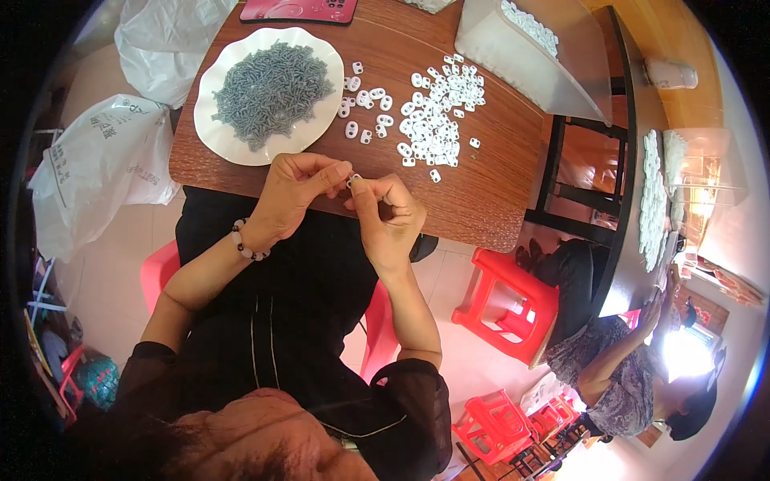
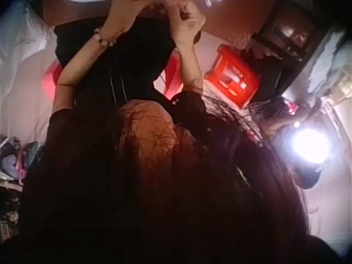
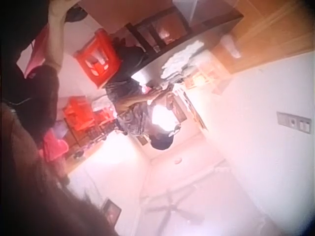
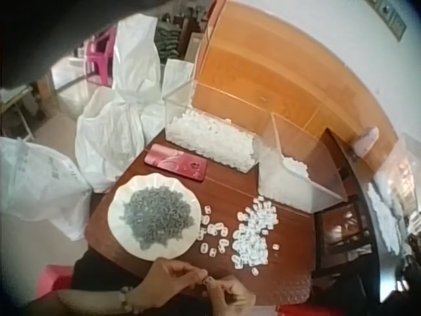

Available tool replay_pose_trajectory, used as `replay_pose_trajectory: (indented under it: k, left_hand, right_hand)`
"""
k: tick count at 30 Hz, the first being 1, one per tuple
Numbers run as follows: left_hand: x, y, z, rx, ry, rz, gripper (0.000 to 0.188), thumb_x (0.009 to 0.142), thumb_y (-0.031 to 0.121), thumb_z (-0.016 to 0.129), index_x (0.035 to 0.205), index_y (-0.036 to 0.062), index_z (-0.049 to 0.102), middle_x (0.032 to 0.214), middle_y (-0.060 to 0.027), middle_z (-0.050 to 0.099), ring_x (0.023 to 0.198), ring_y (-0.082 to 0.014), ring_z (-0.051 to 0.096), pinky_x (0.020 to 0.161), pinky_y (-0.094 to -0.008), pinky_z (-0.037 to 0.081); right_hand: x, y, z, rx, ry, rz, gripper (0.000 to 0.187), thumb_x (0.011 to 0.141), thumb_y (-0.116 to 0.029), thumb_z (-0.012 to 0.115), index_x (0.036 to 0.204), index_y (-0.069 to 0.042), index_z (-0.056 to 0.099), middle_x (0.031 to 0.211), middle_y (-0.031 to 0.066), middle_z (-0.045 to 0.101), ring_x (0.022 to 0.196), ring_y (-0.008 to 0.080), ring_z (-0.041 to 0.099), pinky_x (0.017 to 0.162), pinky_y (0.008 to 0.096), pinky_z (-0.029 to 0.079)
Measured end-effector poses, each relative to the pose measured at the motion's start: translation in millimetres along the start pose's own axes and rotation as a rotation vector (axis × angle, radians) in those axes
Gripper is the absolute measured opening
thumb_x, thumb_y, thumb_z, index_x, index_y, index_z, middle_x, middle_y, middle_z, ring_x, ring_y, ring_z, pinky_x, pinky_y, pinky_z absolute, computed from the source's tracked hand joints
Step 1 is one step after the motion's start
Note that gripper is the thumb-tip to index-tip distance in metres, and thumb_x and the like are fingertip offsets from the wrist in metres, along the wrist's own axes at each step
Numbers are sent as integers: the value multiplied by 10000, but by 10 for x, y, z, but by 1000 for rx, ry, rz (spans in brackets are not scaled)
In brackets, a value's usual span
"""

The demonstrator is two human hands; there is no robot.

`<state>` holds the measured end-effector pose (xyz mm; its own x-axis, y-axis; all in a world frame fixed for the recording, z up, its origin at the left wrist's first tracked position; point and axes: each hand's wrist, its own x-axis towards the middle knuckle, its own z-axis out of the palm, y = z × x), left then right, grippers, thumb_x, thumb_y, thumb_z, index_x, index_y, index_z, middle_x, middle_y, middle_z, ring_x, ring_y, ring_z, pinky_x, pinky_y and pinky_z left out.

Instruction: Assembling small white plastic rings with gray inserts by hand at a workshop table.

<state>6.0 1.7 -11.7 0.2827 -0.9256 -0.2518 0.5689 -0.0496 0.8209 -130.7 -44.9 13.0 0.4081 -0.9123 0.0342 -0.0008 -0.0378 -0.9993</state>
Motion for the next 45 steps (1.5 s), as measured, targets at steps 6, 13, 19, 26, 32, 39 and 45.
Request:
replay_pose_trajectory:
  k: [6, 13, 19, 26, 32, 39, 45]
  left_hand:
    - [-14, 22, 1, -11, -7, 7, 234, 891, 202, 653, 892, -25, 713, 755, -43, 675, 621, -42, 522, 551, -177, 411]
    - [-21, 74, -23, -44, -31, -38, 295, 926, 244, 600, 893, -27, 709, 784, -41, 673, 637, -47, 518, 595, -182, 423]
    - [-118, 248, 0, 95, -136, -100, 214, 909, 168, 597, 930, -23, 692, 813, -30, 669, 644, -37, 517, 578, -186, 426]
    - [158, 689, 74, 1060, -131, 612, 157, 791, 38, 624, 948, 46, 621, 875, -52, 563, 723, -177, 553, 657, -300, 462]
    - [491, 603, 83, 1663, -164, 752, 240, 716, 87, 690, 943, 56, 616, 943, -80, 524, 917, -273, 496, 767, -377, 434]
    - [580, 532, 84, 1844, -197, 737, 163, 705, 93, 699, 852, 52, 642, 937, -80, 519, 927, -259, 481, 787, -361, 412]
    - [384, 533, 85, 1524, -173, 849, 193, 708, 80, 692, 878, 44, 609, 911, -83, 551, 895, -271, 508, 750, -373, 434]
  right_hand:
    - [22, -17, -11, 4, 9, 11, 112, 884, -17, 628, 774, -3, 615, 693, 21, 629, 614, 47, 561, 571, 177, 443]
    - [31, -25, -31, -5, 35, -18, 120, 884, -28, 631, 767, -10, 611, 673, 18, 630, 603, 32, 540, 554, 166, 404]
    - [51, -74, -125, 3, 90, -23, 108, 885, -39, 629, 780, -17, 619, 674, 16, 632, 593, 28, 532, 553, 164, 394]
    - [62, -107, -328, 22, 201, -112, 105, 893, -79, 623, 809, -17, 627, 680, 21, 625, 619, 49, 545, 609, 191, 410]
    - [58, -145, -393, 63, 236, -175, 97, 895, -77, 615, 831, -4, 623, 681, 28, 621, 620, 59, 546, 610, 193, 405]
    - [59, -143, -386, 67, 204, -150, 101, 896, -72, 609, 828, 1, 624, 678, 30, 621, 617, 48, 529, 593, 187, 392]
    - [66, -108, -369, 60, 192, -139, 101, 897, -74, 605, 830, -1, 626, 675, 27, 622, 616, 44, 526, 587, 185, 387]
